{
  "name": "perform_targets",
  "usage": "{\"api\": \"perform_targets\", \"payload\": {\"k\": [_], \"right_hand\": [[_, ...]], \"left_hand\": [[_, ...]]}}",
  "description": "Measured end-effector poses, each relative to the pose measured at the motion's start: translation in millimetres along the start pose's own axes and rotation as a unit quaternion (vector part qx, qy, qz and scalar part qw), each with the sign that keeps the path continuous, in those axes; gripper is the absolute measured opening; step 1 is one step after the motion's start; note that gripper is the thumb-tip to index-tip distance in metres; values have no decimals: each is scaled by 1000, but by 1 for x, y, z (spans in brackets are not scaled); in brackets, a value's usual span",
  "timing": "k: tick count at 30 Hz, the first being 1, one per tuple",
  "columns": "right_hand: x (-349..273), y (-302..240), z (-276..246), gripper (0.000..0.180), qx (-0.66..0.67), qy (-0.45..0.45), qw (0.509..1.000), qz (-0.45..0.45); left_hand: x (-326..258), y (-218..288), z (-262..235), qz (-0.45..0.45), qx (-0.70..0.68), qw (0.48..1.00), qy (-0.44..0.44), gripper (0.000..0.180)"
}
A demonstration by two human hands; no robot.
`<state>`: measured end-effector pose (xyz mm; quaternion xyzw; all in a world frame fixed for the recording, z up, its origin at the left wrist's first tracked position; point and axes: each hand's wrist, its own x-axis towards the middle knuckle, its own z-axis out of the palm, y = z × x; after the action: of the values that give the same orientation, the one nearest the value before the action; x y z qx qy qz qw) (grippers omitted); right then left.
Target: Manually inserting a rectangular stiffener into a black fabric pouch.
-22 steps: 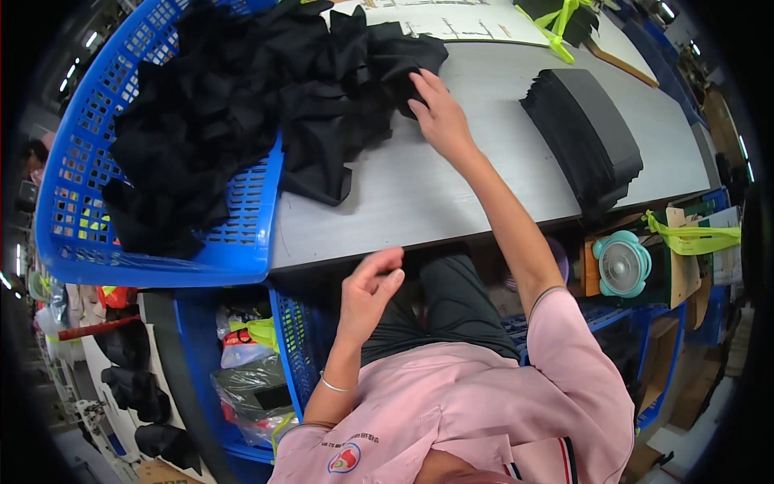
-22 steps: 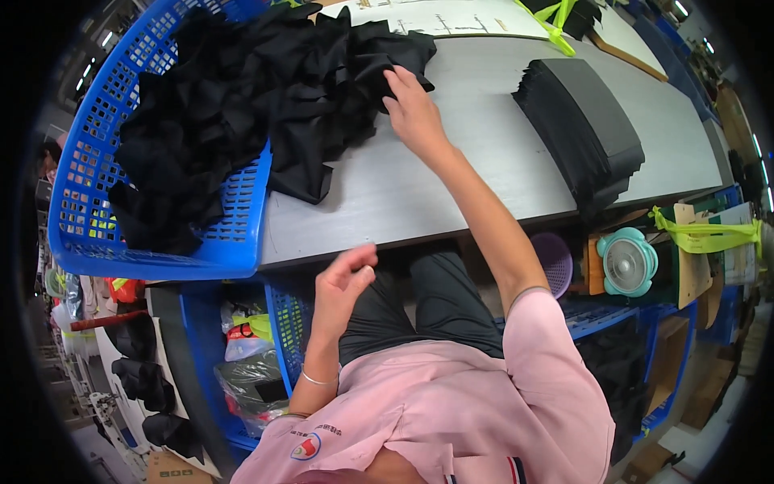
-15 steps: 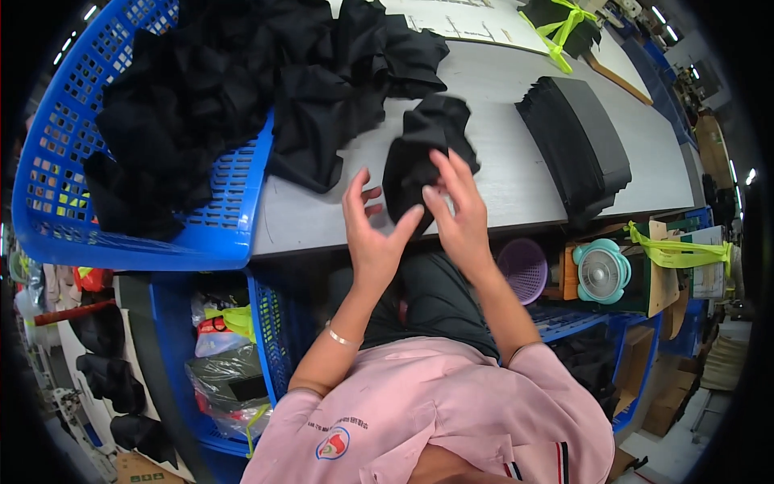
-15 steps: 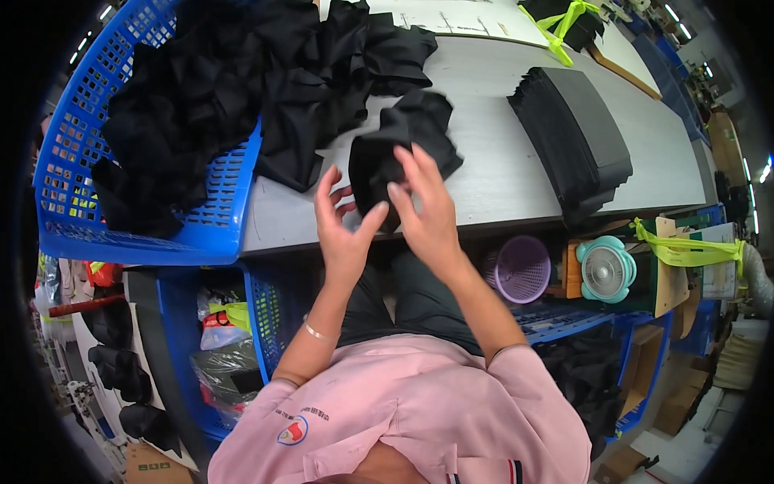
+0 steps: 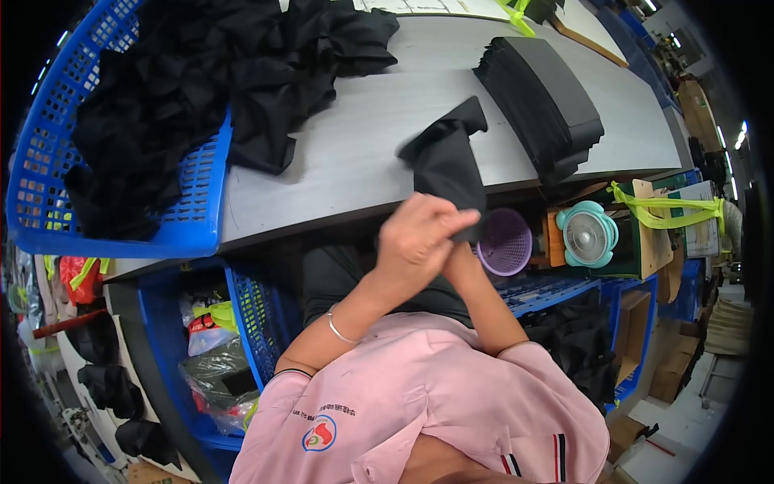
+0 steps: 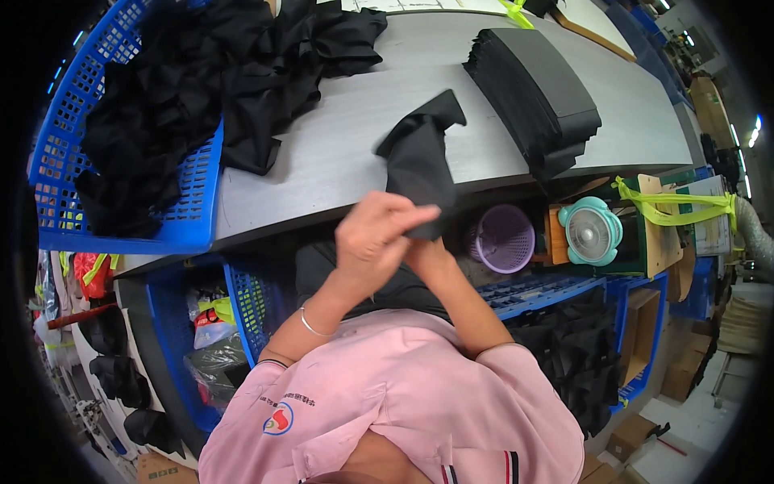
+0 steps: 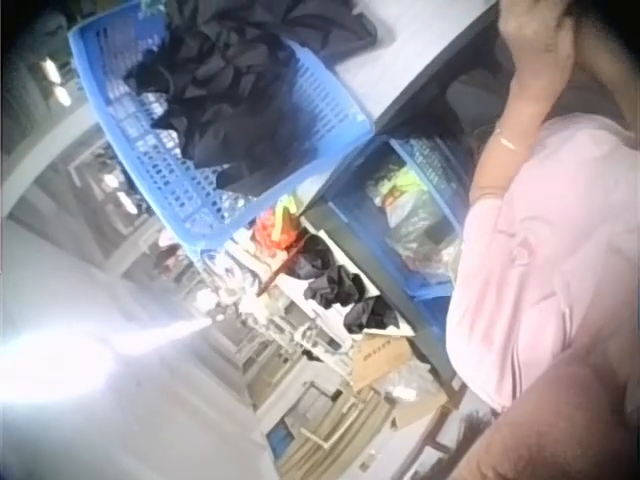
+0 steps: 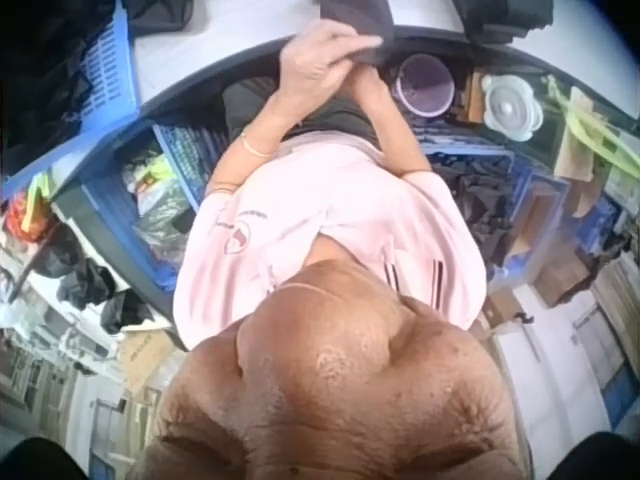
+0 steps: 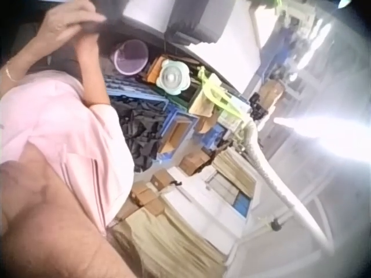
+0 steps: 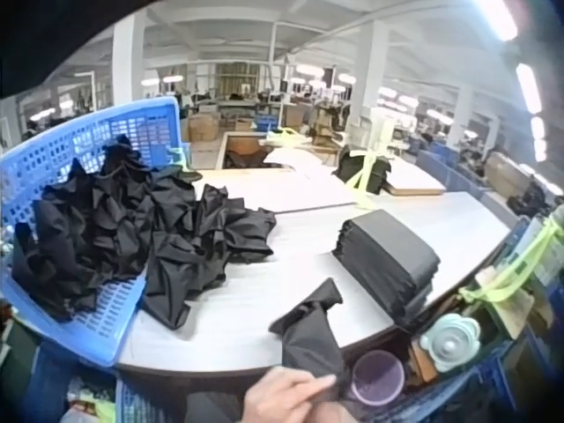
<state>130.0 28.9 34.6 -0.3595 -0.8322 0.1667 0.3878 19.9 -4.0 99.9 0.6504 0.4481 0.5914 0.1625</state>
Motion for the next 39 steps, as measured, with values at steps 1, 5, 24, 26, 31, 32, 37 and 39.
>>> {"api": "perform_targets", "payload": {"k": [1, 5, 24, 26, 31, 32, 37, 39], "right_hand": [[7, -9, -4, 28, 1, -36, 999, 11], [66, -3, -45, 32, -14, -167, 984, 67], [29, 2, -12, 71, 522, 27, 829, 197], [19, 11, -1, 57, 436, 53, 880, 181], [-9, 10, 4, 47, 351, 74, 916, 177], [-12, 10, 5, 46, 350, 73, 916, 182], [-22, 23, 10, 41, 339, 81, 914, 208], [-17, 41, 5, 39, 331, 96, 914, 214]], "left_hand": [[-10, 0, 9, 25, 3, 1000, -17, 53], [-53, 13, 25, -45, -38, 995, -76, 48], [-13, -58, -16, -281, -72, 957, -10, 33], [-15, -67, -17, -292, -105, 950, -14, 27], [-13, -75, -32, -268, -91, 959, 27, 22], [-10, -75, -31, -282, -113, 952, 26, 18], [-2, -50, -19, -222, -129, 966, 22, 25], [-2, -30, -14, -132, 46, 973, 183, 46]]}}
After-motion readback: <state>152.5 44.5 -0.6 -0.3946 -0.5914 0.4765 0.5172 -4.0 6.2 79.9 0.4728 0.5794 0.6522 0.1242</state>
